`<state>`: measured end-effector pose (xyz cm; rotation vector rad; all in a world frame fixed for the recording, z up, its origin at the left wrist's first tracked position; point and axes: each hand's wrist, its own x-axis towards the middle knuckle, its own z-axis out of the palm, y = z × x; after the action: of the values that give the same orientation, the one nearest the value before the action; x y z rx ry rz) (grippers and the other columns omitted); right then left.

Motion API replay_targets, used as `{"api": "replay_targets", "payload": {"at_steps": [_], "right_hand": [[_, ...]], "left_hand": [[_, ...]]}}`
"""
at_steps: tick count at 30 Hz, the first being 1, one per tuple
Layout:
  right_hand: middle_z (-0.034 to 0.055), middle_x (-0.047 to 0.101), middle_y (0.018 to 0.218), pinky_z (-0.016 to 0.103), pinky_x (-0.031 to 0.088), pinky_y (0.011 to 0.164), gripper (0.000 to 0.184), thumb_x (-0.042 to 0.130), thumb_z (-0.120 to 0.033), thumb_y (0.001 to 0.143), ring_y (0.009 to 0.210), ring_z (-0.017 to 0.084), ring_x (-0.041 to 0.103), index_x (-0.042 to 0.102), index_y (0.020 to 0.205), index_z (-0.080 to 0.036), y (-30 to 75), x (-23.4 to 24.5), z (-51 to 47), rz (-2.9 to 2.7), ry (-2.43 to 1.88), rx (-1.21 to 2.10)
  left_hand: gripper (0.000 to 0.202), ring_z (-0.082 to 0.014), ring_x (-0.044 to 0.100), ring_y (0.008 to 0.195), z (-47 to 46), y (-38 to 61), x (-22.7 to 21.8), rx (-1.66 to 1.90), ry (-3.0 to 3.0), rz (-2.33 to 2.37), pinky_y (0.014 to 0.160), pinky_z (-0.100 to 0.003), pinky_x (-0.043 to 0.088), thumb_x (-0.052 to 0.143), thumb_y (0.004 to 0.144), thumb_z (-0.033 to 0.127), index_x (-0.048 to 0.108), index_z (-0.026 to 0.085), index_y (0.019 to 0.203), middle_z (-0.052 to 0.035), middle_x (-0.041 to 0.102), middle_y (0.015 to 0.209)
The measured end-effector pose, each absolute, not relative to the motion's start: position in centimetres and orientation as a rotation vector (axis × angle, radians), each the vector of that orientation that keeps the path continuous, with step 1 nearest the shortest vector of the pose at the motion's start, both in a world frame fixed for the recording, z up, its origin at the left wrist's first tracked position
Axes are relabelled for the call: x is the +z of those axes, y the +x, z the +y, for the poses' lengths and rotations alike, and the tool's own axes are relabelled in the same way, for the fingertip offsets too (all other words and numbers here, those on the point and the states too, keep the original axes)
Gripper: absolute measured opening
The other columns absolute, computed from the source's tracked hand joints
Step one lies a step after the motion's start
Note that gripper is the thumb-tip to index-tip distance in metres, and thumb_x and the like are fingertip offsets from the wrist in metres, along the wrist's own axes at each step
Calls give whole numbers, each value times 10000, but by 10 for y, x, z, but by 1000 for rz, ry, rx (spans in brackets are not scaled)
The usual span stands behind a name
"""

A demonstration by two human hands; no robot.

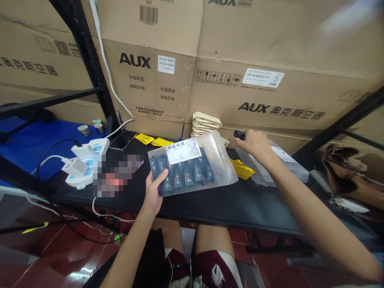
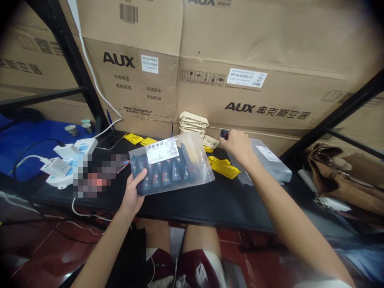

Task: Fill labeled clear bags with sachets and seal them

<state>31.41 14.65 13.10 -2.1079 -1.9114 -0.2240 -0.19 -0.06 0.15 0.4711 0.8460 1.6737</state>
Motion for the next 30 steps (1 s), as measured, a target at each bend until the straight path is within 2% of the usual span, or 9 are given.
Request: {"api": "replay_targets", "payload": {"at_steps": [3, 6, 11, 14, 17, 19, 22, 26, 30], "right_hand": [[136, 792, 1066, 480, 594, 864, 509, 689, -279, 805, 932, 345, 762, 650, 1306, -203, 301, 128, 96, -1818, -1693, -74], [88, 764, 1194, 401, 619, 797, 698, 721, -218, 679, 976, 303, 770, 596, 1365, -258, 286, 94, 50, -1628, -1257, 289], [59, 777, 1070, 428, 617, 900, 414, 779, -213, 673, 988, 289, 747, 722, 1083, -230, 273, 17, 21, -1446, -1146, 376], [48, 767, 1131, 479, 573, 1062, 479, 868, -179, 642, 1100, 282, 726, 719, 1094, -230, 275, -4, 22, -1235, -1089, 303], [-5, 760, 1057, 420, 633, 962, 597, 958, -175, 572, 989, 219, 738, 700, 1106, -254, 284, -4, 27, -844, -940, 603], [-36, 756, 966, 326, 662, 816, 567, 963, -174, 571, 876, 172, 730, 715, 1072, -269, 292, 4, 27, -669, -838, 863], [-27, 784, 1025, 228, 645, 669, 476, 919, -171, 637, 836, 142, 723, 749, 1065, -291, 299, 21, 18, -659, -752, 1039], [-14, 783, 1236, 251, 644, 587, 550, 876, -151, 705, 819, 152, 721, 742, 1195, -362, 298, 49, 2, -900, -764, 1150], [-10, 758, 1324, 299, 676, 613, 721, 907, -92, 648, 994, 223, 757, 662, 1257, -392, 303, 64, 8, -998, -791, 908]], "left_hand": [[562, -324, 802, 1053, 0, -3, 2, 1680, 440, 845, 926, -400, 645, 1020, 643, 389, 797, 163, 1106, -89, 833, 1115], [541, -329, 800, 1050, -1, -3, 2, 1680, 420, 858, 923, -403, 646, 1029, 617, 393, 800, 165, 1051, -82, 833, 1044], [584, -329, 803, 1026, -2, -3, 1, 1653, 472, 884, 916, -416, 646, 1027, 621, 414, 806, 163, 1100, -87, 830, 1029], [587, -326, 802, 1025, -2, -3, 0, 1653, 480, 897, 915, -411, 645, 1024, 631, 419, 804, 159, 1110, -89, 829, 1039], [580, -323, 805, 1015, -2, -2, 0, 1650, 501, 906, 903, -402, 649, 1019, 643, 420, 801, 157, 1112, -88, 830, 1038], [595, -324, 809, 996, -3, -1, 0, 1634, 527, 917, 883, -401, 655, 1018, 647, 422, 798, 159, 1133, -91, 832, 1045], [620, -322, 815, 968, -4, 0, 1, 1599, 583, 938, 853, -398, 662, 1021, 643, 415, 791, 167, 1163, -94, 835, 1065], [603, -309, 816, 949, -5, 1, 1, 1579, 642, 940, 836, -385, 664, 1016, 659, 398, 788, 172, 1169, -95, 836, 1058], [538, -324, 818, 955, -4, 0, 0, 1589, 623, 934, 834, -397, 667, 1017, 651, 398, 794, 169, 1085, -98, 837, 1050]]}}
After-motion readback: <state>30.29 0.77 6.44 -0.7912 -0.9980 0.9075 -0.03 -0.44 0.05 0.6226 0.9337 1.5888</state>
